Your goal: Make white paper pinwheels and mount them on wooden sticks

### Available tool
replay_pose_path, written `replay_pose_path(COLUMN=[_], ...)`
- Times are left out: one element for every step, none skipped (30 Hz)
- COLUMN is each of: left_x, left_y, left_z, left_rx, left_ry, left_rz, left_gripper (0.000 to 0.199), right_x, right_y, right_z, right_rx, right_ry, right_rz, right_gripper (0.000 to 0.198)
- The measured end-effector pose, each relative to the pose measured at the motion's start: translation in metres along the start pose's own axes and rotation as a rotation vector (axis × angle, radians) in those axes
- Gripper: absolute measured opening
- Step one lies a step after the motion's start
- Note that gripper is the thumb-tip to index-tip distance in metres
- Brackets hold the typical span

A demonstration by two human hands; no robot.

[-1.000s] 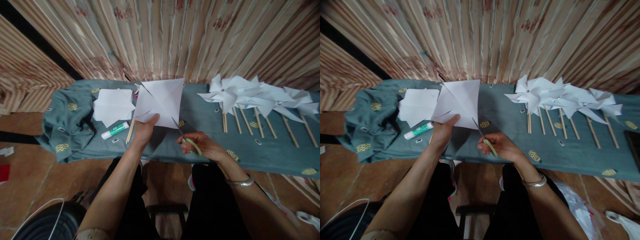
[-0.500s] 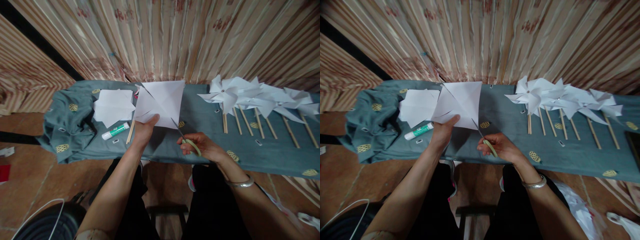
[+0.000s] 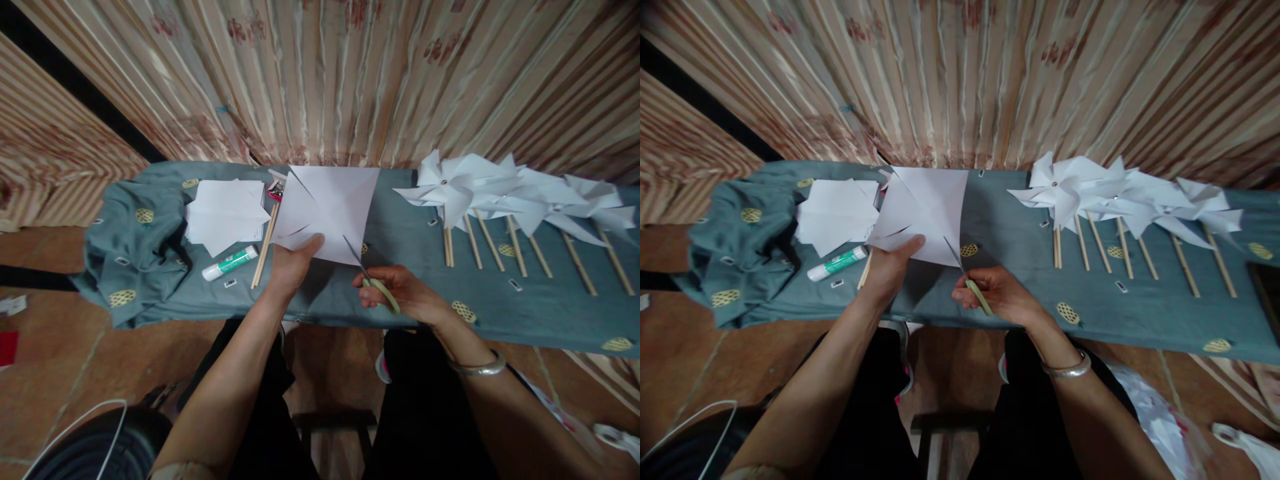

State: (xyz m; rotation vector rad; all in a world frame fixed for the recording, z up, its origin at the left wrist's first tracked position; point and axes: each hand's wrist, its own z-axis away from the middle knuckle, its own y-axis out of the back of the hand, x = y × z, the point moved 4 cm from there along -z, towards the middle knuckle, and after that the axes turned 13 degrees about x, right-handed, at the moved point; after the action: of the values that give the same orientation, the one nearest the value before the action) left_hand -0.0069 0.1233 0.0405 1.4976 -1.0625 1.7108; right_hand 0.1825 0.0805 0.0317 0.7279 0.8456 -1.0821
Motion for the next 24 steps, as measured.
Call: replay_pose_path(left_x=[-0.0004,-0.0008,-0.0011,-0.0013,-0.0013,-0.0013,-0.001,-0.0007,-0.0001,0.0005,0.0011,0.0018,0.0023,0.0028,0.0032,0.0034,0.0036,0.0036,0.0034,0.003,0.0025,0.002,0.0016,0.0013], left_y=[0.0001,0.0003,0.0006,0.0009,0.0012,0.0015,0.0016,0.0016,0.0015,0.0013,0.0012,0.0012,0.0011,0.0011,0.0011,0.0011,0.0011,0.0012,0.0013,0.0015,0.0016,0.0016,0.0016,0.0016], left_z=[-0.0004,-0.0007,-0.0011,-0.0013,-0.0014,-0.0014,-0.0014,-0.0013,-0.0012,-0.0013,-0.0013,-0.0015,-0.0016,-0.0017,-0.0017,-0.0017,-0.0017,-0.0018,-0.002,-0.0023,-0.0027,-0.0031,-0.0035,-0.0037], left_rx=[0.001,0.001,0.002,0.005,0.006,0.005,0.003,-0.002,-0.008,-0.013,-0.016,-0.018,-0.02,-0.021,-0.024,-0.028,-0.032,-0.034,-0.034,-0.032,-0.03,-0.03,-0.031,-0.032], left_ry=[0.002,0.001,0.0,-0.002,-0.002,-0.001,-0.001,-0.002,-0.006,-0.013,-0.021,-0.028,-0.035,-0.039,-0.041,-0.041,-0.041,-0.041,-0.04,-0.039,-0.037,-0.037,-0.037,-0.038], left_rz=[0.003,0.005,0.006,0.004,0.003,0.002,0.004,0.008,0.013,0.019,0.021,0.023,0.024,0.025,0.027,0.029,0.029,0.029,0.026,0.023,0.023,0.026,0.031,0.036], left_gripper=[0.05,0.05,0.051,0.051,0.052,0.052,0.051,0.051,0.05,0.049,0.049,0.049,0.048,0.049,0.049,0.049,0.05,0.05,0.051,0.052,0.052,0.053,0.053,0.054], right_x=[0.0002,0.0004,0.0006,0.0007,0.0007,0.0006,0.0005,0.0004,0.0002,-0.0001,-0.0003,-0.0006,-0.0008,-0.001,-0.0013,-0.0015,-0.0018,-0.002,-0.0021,-0.0019,-0.0016,-0.0012,-0.0006,0.0], right_y=[-0.0001,-0.0003,-0.0005,-0.0007,-0.0008,-0.001,-0.0012,-0.0012,-0.0012,-0.0013,-0.0013,-0.0014,-0.0016,-0.0016,-0.0017,-0.0017,-0.0018,-0.0018,-0.0018,-0.0019,-0.0021,-0.0022,-0.0021,-0.002], right_z=[0.0001,0.0002,0.0003,0.0004,0.0004,0.0004,0.0002,0.0,-0.0002,-0.0005,-0.0007,-0.0008,-0.0009,-0.0009,-0.0009,-0.0008,-0.0007,-0.0007,-0.0007,-0.0008,-0.001,-0.0013,-0.0016,-0.002], right_rx=[-0.001,-0.001,-0.003,-0.004,-0.005,-0.008,-0.007,-0.005,-0.002,0.001,0.003,0.005,0.006,0.008,0.011,0.014,0.017,0.02,0.023,0.023,0.021,0.019,0.019,0.019], right_ry=[-0.005,-0.012,-0.017,-0.022,-0.024,-0.026,-0.025,-0.023,-0.02,-0.015,-0.012,-0.011,-0.014,-0.02,-0.026,-0.032,-0.038,-0.042,-0.043,-0.043,-0.044,-0.042,-0.04,-0.035], right_rz=[-0.009,-0.02,-0.029,-0.037,-0.043,-0.045,-0.044,-0.044,-0.045,-0.045,-0.045,-0.043,-0.041,-0.042,-0.045,-0.048,-0.051,-0.054,-0.056,-0.057,-0.057,-0.059,-0.06,-0.059], right_gripper=[0.052,0.052,0.053,0.054,0.054,0.055,0.055,0.055,0.055,0.054,0.054,0.053,0.052,0.051,0.05,0.05,0.049,0.049,0.049,0.049,0.049,0.049,0.049,0.049])
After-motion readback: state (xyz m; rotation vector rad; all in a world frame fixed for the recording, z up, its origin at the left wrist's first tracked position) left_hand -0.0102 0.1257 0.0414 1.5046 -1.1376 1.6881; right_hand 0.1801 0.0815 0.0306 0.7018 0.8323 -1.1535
